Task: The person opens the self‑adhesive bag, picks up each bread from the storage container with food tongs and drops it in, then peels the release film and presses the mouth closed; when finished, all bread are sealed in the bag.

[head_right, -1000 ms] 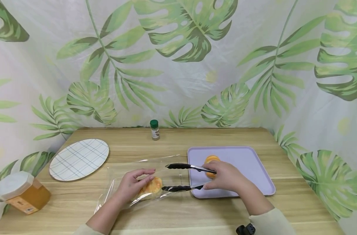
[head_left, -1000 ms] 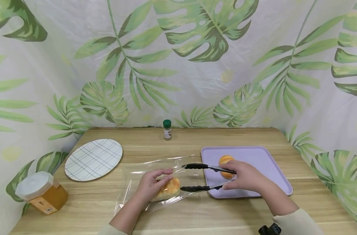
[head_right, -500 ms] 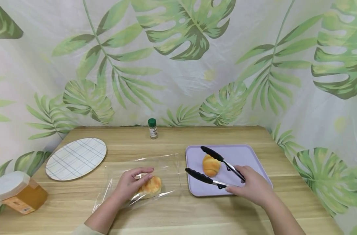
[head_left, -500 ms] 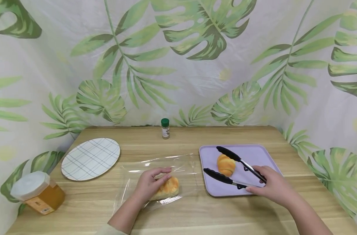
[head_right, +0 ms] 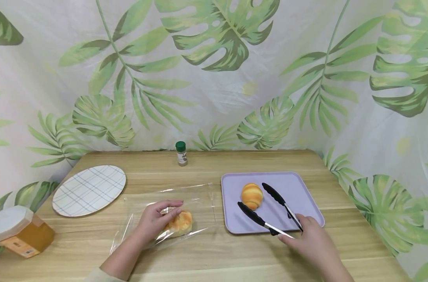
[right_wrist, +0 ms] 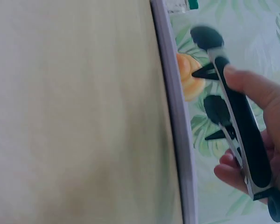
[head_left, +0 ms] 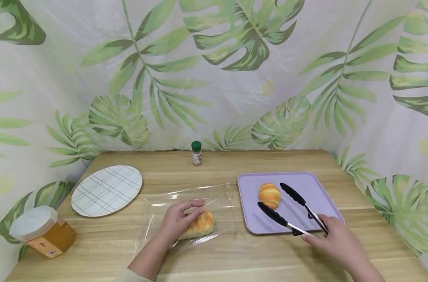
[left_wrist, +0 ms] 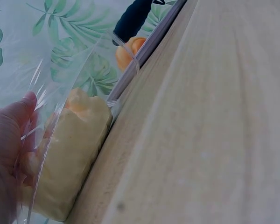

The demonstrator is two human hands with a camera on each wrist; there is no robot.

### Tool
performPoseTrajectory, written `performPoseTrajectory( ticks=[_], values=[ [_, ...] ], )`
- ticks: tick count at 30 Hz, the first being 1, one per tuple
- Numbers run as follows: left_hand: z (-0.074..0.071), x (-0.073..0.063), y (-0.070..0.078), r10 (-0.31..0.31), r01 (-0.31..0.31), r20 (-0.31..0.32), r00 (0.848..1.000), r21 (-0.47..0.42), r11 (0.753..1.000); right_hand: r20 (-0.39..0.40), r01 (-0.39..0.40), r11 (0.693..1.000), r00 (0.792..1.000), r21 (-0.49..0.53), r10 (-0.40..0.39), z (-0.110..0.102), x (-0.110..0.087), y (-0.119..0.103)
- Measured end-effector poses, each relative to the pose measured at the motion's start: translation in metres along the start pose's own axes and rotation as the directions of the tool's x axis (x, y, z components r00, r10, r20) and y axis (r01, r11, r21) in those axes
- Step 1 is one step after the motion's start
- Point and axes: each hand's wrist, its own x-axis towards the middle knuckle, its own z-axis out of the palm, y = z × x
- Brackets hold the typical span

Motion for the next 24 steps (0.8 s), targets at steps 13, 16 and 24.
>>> performPoseTrajectory(
  ticks=[13,16,24],
  values=[
    [0.000,0.000,0.000,-0.015,0.015,-0.003,1.000,-0.005,1.000,0.100,-0.143,0.989,0.984,-0.029,0.145,0.008,-0.005,-0.011],
    [0.000,0.000,0.000,-0.013,0.013,-0.002,1.000,-0.010,1.000,0.138,-0.171,0.985,0.975,-0.033,0.174,0.009,-0.004,-0.016],
    [0.001,0.000,-0.001,-0.004,0.004,-0.006,1.000,-0.025,1.000,0.147,-0.194,0.979,0.968,-0.058,0.201,0.015,-0.002,-0.027]
  ],
)
